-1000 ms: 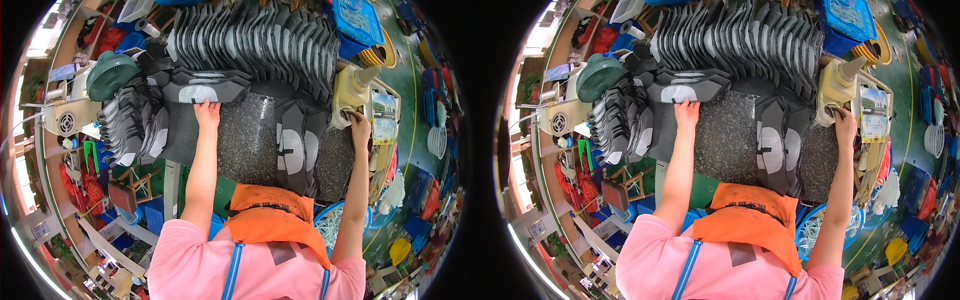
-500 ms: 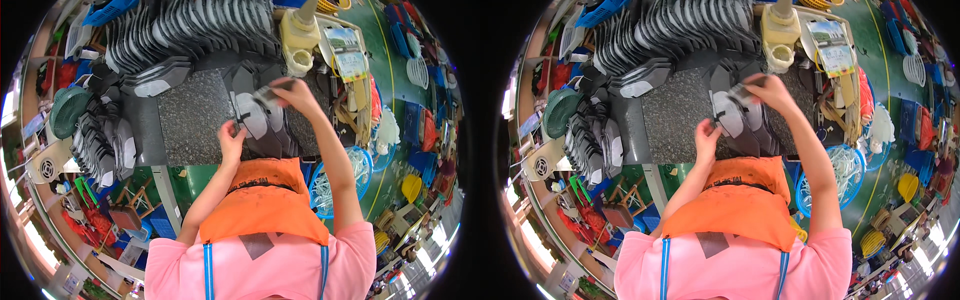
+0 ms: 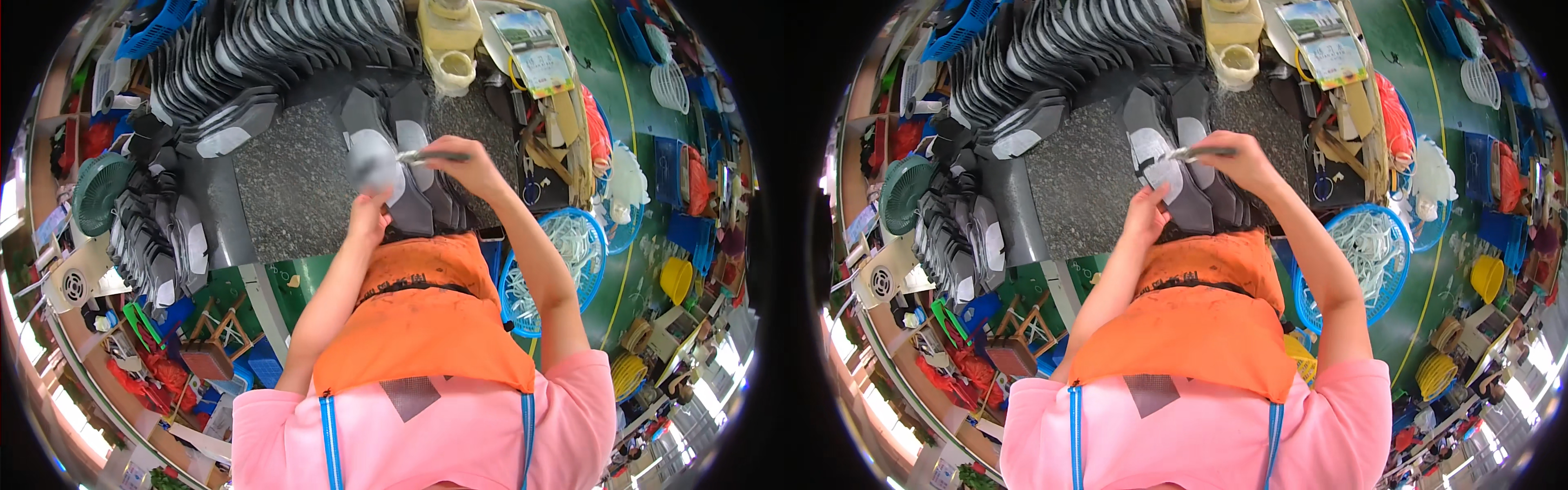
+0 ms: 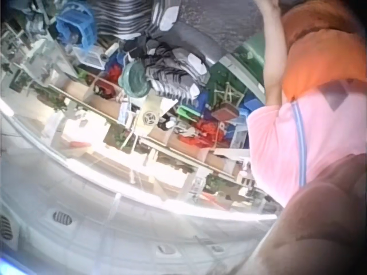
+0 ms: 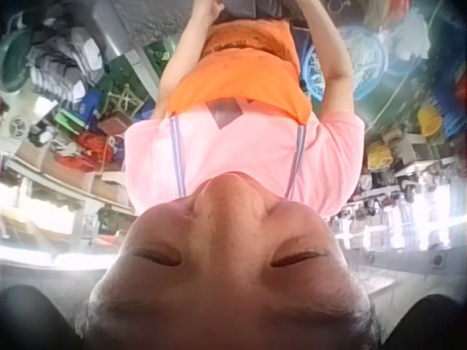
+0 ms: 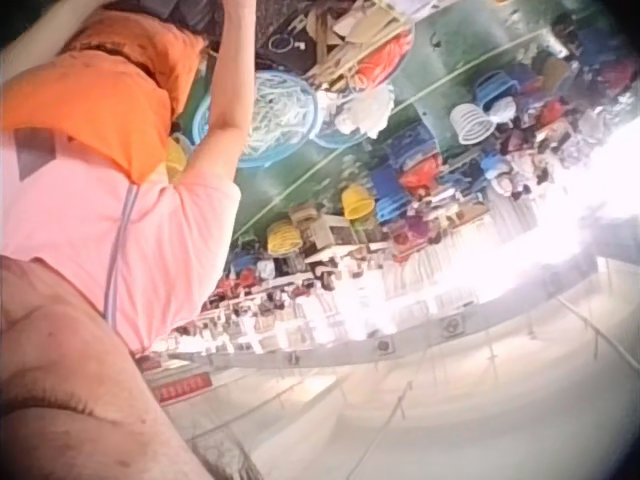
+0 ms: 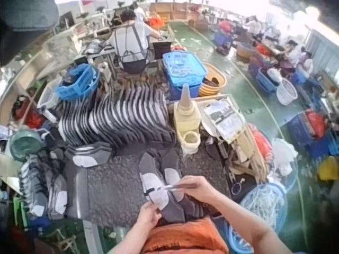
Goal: The person applies adhesive to specific sections of grey and black shoe upper components using a handheld brush, then stacks the treated components on the workspace.
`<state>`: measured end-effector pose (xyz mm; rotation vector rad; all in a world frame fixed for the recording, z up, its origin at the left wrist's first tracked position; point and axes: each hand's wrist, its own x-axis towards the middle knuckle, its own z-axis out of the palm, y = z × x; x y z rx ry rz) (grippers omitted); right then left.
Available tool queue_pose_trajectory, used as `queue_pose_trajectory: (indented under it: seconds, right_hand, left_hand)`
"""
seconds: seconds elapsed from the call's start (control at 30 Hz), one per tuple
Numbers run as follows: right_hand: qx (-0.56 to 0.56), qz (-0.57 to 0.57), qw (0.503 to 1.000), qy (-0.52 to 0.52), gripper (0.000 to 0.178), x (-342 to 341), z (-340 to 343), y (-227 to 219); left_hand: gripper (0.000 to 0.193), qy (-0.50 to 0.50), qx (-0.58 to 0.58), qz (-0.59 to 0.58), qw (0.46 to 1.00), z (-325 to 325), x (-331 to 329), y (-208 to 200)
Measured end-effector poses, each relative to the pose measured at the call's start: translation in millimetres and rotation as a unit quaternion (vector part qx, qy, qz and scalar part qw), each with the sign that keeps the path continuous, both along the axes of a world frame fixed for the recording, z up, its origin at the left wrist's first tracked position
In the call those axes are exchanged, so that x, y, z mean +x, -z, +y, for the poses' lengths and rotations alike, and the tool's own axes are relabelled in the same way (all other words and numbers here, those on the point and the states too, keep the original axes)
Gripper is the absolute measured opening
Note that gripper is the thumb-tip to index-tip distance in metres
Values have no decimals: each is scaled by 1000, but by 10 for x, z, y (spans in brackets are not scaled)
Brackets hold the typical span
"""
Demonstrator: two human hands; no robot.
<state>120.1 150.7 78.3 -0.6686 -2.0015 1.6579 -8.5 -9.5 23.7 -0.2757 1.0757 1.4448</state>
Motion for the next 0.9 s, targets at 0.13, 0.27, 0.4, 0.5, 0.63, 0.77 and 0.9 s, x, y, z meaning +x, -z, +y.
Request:
queue_pose_trajectory:
  seconds: [0.13,0.27,0.4,0.5,0.63,0.77,0.9]
  right_hand:
    - [-147,-250,944,-156,15,238,11,-96]
    - [-133,-216,953,-164,14,259,54,32]
    - [120,-17,992,-29,18,-50,96,-20]
    - [-8,-69,997,16,16,-231,87,-185]
    - [-23,-210,967,-145,21,-694,112,-236]
    - [266,-161,947,-77,21,-1189,210,105]
    - [336,-148,929,45,16,-1138,425,282]
  left_hand:
    - [22,46,42,-58,996,-112,-144,112]
    - [27,62,78,-73,992,-112,-90,-70]
    - [29,72,94,-85,989,-124,-104,-134]
    - [27,47,118,-77,989,-175,-102,-141]
    - [23,76,124,29,989,-255,-38,-149]
    - [19,94,104,-35,990,-289,-30,-118]
    - [20,71,101,-58,991,-233,-43,-195]
